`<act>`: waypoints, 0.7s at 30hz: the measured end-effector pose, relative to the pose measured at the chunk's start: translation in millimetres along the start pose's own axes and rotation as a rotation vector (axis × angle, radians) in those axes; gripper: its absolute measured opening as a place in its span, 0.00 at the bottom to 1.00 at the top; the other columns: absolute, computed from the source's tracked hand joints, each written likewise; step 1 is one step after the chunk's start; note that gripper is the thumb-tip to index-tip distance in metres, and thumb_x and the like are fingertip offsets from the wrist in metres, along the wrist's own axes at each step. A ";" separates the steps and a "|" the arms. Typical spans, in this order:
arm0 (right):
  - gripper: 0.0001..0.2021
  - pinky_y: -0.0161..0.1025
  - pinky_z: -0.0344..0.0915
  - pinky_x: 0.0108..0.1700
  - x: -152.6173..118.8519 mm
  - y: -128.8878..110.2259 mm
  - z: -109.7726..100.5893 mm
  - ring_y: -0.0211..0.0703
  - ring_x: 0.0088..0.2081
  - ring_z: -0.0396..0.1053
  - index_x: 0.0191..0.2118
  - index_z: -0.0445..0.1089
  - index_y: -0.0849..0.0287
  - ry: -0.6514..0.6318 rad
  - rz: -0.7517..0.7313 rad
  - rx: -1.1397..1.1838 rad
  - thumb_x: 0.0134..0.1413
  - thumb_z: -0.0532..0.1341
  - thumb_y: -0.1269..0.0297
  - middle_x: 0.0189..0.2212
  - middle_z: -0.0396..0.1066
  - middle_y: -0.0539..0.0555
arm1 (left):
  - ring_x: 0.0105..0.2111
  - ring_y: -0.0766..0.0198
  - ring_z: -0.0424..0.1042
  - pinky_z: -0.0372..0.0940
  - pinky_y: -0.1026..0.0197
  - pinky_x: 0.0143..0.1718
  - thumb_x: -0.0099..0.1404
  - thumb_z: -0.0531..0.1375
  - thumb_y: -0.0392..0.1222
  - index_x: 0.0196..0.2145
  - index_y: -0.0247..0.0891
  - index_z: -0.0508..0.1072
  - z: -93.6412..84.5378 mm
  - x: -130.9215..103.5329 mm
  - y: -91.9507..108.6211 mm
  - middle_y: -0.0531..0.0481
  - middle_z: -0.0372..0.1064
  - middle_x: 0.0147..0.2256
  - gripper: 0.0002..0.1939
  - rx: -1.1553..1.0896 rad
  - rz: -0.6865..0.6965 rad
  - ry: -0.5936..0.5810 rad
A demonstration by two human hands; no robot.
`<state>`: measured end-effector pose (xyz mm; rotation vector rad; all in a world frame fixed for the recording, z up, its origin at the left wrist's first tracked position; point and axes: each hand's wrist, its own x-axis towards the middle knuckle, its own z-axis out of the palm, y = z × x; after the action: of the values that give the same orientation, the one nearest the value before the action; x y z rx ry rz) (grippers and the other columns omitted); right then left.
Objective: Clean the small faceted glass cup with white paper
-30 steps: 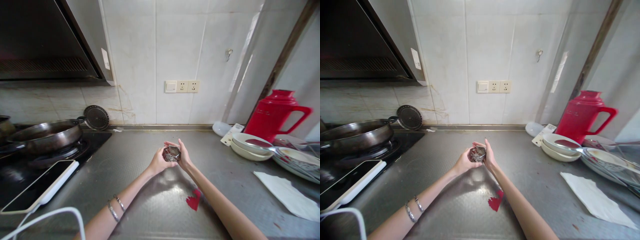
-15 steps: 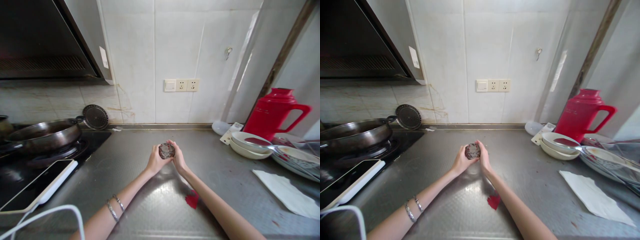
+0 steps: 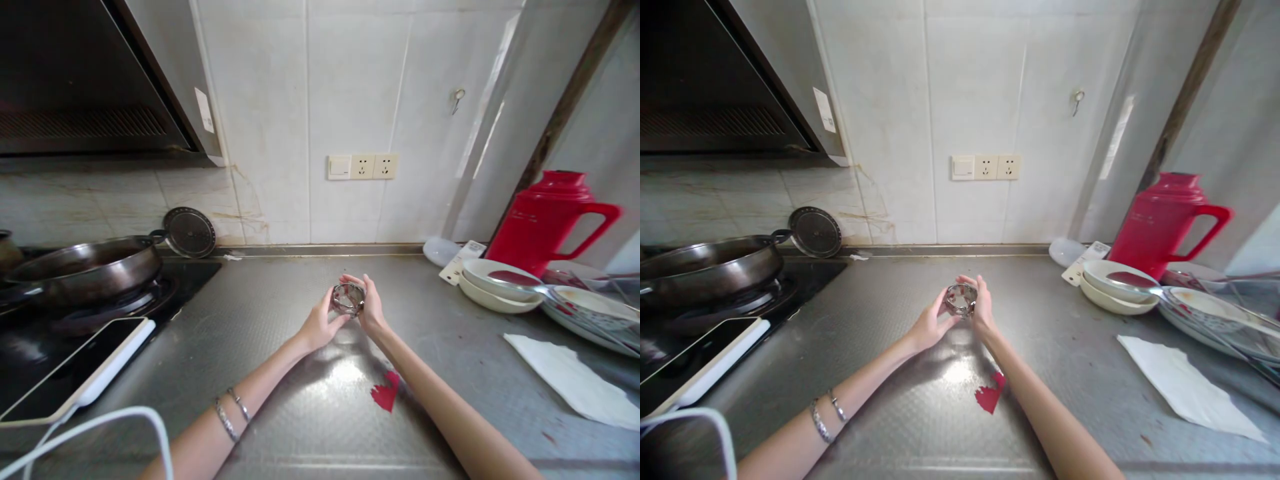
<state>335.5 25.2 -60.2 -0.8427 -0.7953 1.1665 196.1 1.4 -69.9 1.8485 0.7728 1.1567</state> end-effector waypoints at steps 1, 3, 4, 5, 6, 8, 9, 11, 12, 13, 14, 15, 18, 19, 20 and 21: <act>0.23 0.39 0.67 0.38 -0.7 -2.8 -0.2 0.47 0.36 0.73 0.34 0.77 0.58 -0.018 0.009 0.000 0.48 0.54 0.43 0.37 0.78 0.54 | 0.54 0.51 0.66 0.59 0.45 0.56 0.55 0.65 0.40 0.59 0.37 0.56 -0.5 0.7 -0.3 0.37 0.63 0.55 0.36 -0.020 0.008 0.002; 0.23 0.40 0.68 0.39 -4.1 -8.1 1.7 0.47 0.35 0.73 0.34 0.77 0.58 -0.074 0.059 0.020 0.50 0.54 0.44 0.36 0.78 0.54 | 0.51 0.51 0.67 0.63 0.47 0.54 0.50 0.69 0.41 0.56 0.36 0.60 -2.0 1.9 -1.2 0.37 0.65 0.51 0.38 -0.014 0.018 0.028; 0.23 0.41 0.68 0.39 -6.4 -10.6 3.4 0.48 0.35 0.74 0.35 0.77 0.58 -0.112 0.094 0.036 0.51 0.54 0.44 0.37 0.78 0.55 | 0.51 0.50 0.66 0.64 0.48 0.52 0.47 0.70 0.41 0.56 0.36 0.61 -2.9 2.2 -1.7 0.38 0.64 0.51 0.39 0.012 0.020 0.044; 0.23 0.42 0.69 0.39 -8.6 -12.7 5.3 0.48 0.35 0.74 0.36 0.77 0.58 -0.149 0.127 0.051 0.51 0.53 0.45 0.37 0.78 0.55 | 0.52 0.50 0.66 0.65 0.49 0.51 0.45 0.71 0.42 0.55 0.36 0.62 -3.8 2.1 -2.1 0.38 0.63 0.51 0.41 0.042 0.023 0.059; 0.23 0.43 0.69 0.39 -10.6 -14.5 7.0 0.48 0.34 0.74 0.36 0.77 0.58 -0.179 0.150 0.060 0.52 0.53 0.45 0.38 0.78 0.56 | 0.52 0.50 0.65 0.65 0.50 0.51 0.44 0.72 0.43 0.55 0.37 0.62 -4.5 1.7 -2.5 0.39 0.62 0.51 0.42 0.069 0.026 0.067; 0.24 0.43 0.69 0.39 -13.0 -16.5 9.5 0.49 0.35 0.74 0.37 0.77 0.59 -0.204 0.161 0.058 0.52 0.53 0.44 0.39 0.77 0.56 | 0.53 0.50 0.63 0.65 0.50 0.51 0.44 0.72 0.44 0.56 0.38 0.61 -5.2 0.5 -3.1 0.40 0.60 0.51 0.42 0.096 0.037 0.061; 0.24 0.43 0.69 0.39 -13.3 -16.6 10.1 0.49 0.35 0.74 0.37 0.77 0.59 -0.201 0.152 0.050 0.52 0.54 0.44 0.38 0.78 0.56 | 0.53 0.50 0.63 0.64 0.50 0.51 0.45 0.71 0.44 0.56 0.38 0.60 -5.0 -0.2 -3.4 0.40 0.59 0.51 0.42 0.102 0.044 0.055; 0.24 0.43 0.69 0.40 -12.8 -15.1 10.2 0.49 0.36 0.74 0.35 0.77 0.59 -0.175 0.123 0.035 0.51 0.54 0.43 0.36 0.78 0.56 | 0.53 0.50 0.62 0.62 0.49 0.53 0.48 0.70 0.43 0.56 0.37 0.60 -3.8 -1.4 -4.0 0.40 0.59 0.51 0.39 0.120 0.054 0.050; 0.24 0.43 0.68 0.40 -12.1 -13.6 9.9 0.49 0.36 0.74 0.34 0.77 0.59 -0.159 0.110 0.028 0.50 0.54 0.43 0.35 0.78 0.56 | 0.54 0.50 0.62 0.61 0.48 0.54 0.49 0.69 0.43 0.56 0.37 0.59 -2.8 -1.8 -4.4 0.39 0.59 0.51 0.39 0.131 0.056 0.053; 0.25 0.43 0.68 0.40 -11.3 -11.8 9.6 0.50 0.36 0.74 0.33 0.77 0.59 -0.142 0.098 0.021 0.49 0.54 0.43 0.34 0.78 0.56 | 0.54 0.50 0.61 0.59 0.47 0.55 0.50 0.69 0.43 0.56 0.36 0.58 -1.6 -2.0 -4.8 0.39 0.59 0.52 0.38 0.140 0.053 0.061; 0.25 0.42 0.68 0.40 -10.5 -9.8 9.3 0.49 0.36 0.74 0.33 0.77 0.59 -0.126 0.083 0.010 0.49 0.54 0.42 0.33 0.78 0.56 | 0.54 0.50 0.61 0.58 0.46 0.55 0.50 0.68 0.43 0.56 0.36 0.58 -0.4 -2.1 -5.2 0.38 0.59 0.52 0.38 0.145 0.047 0.069; 0.25 0.42 0.68 0.39 -9.8 -7.5 9.1 0.49 0.35 0.74 0.33 0.77 0.59 -0.111 0.063 -0.005 0.48 0.54 0.42 0.33 0.78 0.55 | 0.54 0.50 0.61 0.57 0.46 0.56 0.51 0.68 0.43 0.56 0.35 0.58 0.7 -2.1 -5.6 0.38 0.59 0.52 0.38 0.143 0.038 0.080; 0.24 0.40 0.67 0.39 -8.4 0.5 9.2 0.47 0.35 0.73 0.33 0.77 0.58 -0.073 -0.004 -0.046 0.48 0.55 0.42 0.34 0.78 0.54 | 0.53 0.51 0.62 0.56 0.46 0.56 0.52 0.67 0.44 0.55 0.35 0.57 2.8 -1.7 -6.2 0.38 0.60 0.52 0.36 0.133 0.001 0.108; 0.24 0.40 0.67 0.39 -8.0 3.4 9.3 0.47 0.36 0.73 0.34 0.77 0.57 -0.062 -0.020 -0.051 0.48 0.55 0.43 0.34 0.78 0.53 | 0.53 0.51 0.63 0.56 0.47 0.56 0.52 0.67 0.45 0.54 0.35 0.57 2.9 -1.6 -6.2 0.37 0.60 0.52 0.36 0.135 -0.015 0.119; 0.23 0.41 0.66 0.40 -7.6 6.4 9.3 0.47 0.36 0.72 0.34 0.77 0.56 -0.051 -0.029 -0.053 0.48 0.55 0.43 0.34 0.77 0.53 | 0.53 0.51 0.63 0.56 0.47 0.56 0.52 0.67 0.45 0.54 0.35 0.57 2.8 -1.4 -6.2 0.37 0.60 0.52 0.36 0.141 -0.032 0.131; 0.22 0.41 0.66 0.41 -7.2 9.5 9.1 0.47 0.37 0.72 0.35 0.76 0.56 -0.042 -0.036 -0.053 0.48 0.55 0.43 0.35 0.77 0.52 | 0.53 0.51 0.63 0.56 0.47 0.56 0.52 0.67 0.46 0.54 0.35 0.57 2.5 -1.3 -6.4 0.37 0.60 0.52 0.36 0.149 -0.049 0.143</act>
<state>321.8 21.2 -64.9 -0.8463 -0.8755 1.1390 197.3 2.8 -76.7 1.8713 1.0037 1.2392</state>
